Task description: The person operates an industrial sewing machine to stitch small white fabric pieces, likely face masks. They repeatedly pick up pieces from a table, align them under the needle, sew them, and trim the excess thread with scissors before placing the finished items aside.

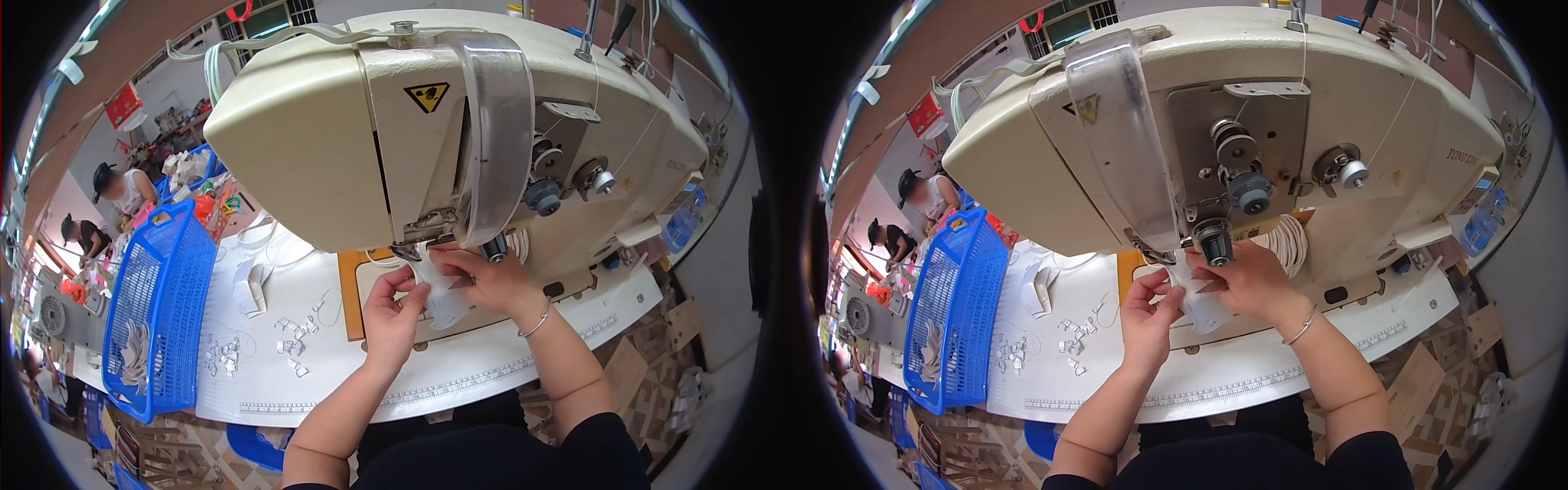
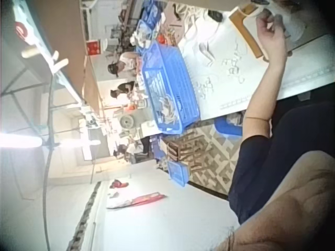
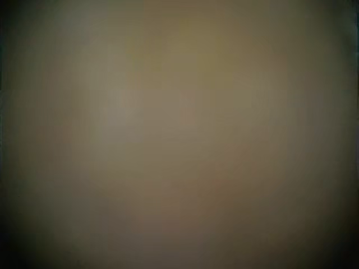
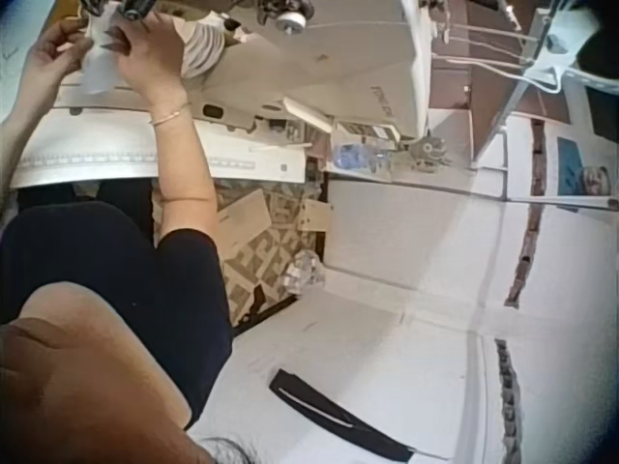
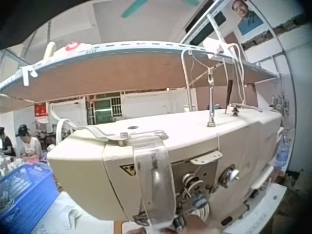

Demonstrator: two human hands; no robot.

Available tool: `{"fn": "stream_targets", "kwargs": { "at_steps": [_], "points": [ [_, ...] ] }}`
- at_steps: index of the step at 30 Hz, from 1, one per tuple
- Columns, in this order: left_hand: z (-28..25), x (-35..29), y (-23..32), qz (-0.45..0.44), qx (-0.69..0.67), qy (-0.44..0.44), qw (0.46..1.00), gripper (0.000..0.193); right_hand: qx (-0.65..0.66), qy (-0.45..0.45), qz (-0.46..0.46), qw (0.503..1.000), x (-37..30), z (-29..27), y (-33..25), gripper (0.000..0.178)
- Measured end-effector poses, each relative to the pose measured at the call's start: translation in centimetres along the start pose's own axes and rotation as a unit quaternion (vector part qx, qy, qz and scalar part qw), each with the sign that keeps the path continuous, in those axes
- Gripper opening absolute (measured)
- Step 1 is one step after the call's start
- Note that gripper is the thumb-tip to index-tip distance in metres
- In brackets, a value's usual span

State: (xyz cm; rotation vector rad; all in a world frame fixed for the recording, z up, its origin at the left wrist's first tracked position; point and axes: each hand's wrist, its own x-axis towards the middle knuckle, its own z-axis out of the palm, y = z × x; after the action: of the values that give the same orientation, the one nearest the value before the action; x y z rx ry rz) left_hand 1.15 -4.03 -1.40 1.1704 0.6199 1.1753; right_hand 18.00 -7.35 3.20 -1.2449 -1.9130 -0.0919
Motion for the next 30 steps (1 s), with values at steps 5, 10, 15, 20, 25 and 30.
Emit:
{"fn": "stream_targets", "kwargs": {
  "at_steps": [5, 10, 15, 20, 25, 30],
  "points": [
    [0.24, 0.18, 0.6, -0.009, 0.019, 0.004, 1.0, 0.039, 0.001, -0.003, 0.007, 1.0, 0.26, -0.21, -0.2, 0.04],
    [0.25, 0.31, 0.55, -0.007, 0.006, 0.005, 1.0, 0.038, -0.001, 0.007, 0.007, 1.0, 0.17, 0.17, -0.05, 0.042],
    [0.19, 0.38, 0.57, -0.006, 0.012, 0.004, 1.0, 0.037, 0.029, 0.004, 0.018, 0.999, 0.02, 0.45, 0.29, 0.042],
    [0.13, 0.42, 0.3, -0.001, -0.006, 0.002, 1.0, 0.037, 0.019, 0.008, -0.001, 1.0, 0.06, 0.52, 0.28, 0.042],
    [-0.19, 0.53, -0.07, -0.003, -0.011, -0.003, 1.0, 0.037, 0.004, 0.015, -0.013, 1.0, 0.15, 0.46, 0.09, 0.042],
    [-0.14, 0.55, -0.01, 0.001, -0.022, -0.009, 1.0, 0.037, -0.002, 0.022, -0.014, 1.0, 0.18, 0.49, -0.08, 0.042]
  ]
}}
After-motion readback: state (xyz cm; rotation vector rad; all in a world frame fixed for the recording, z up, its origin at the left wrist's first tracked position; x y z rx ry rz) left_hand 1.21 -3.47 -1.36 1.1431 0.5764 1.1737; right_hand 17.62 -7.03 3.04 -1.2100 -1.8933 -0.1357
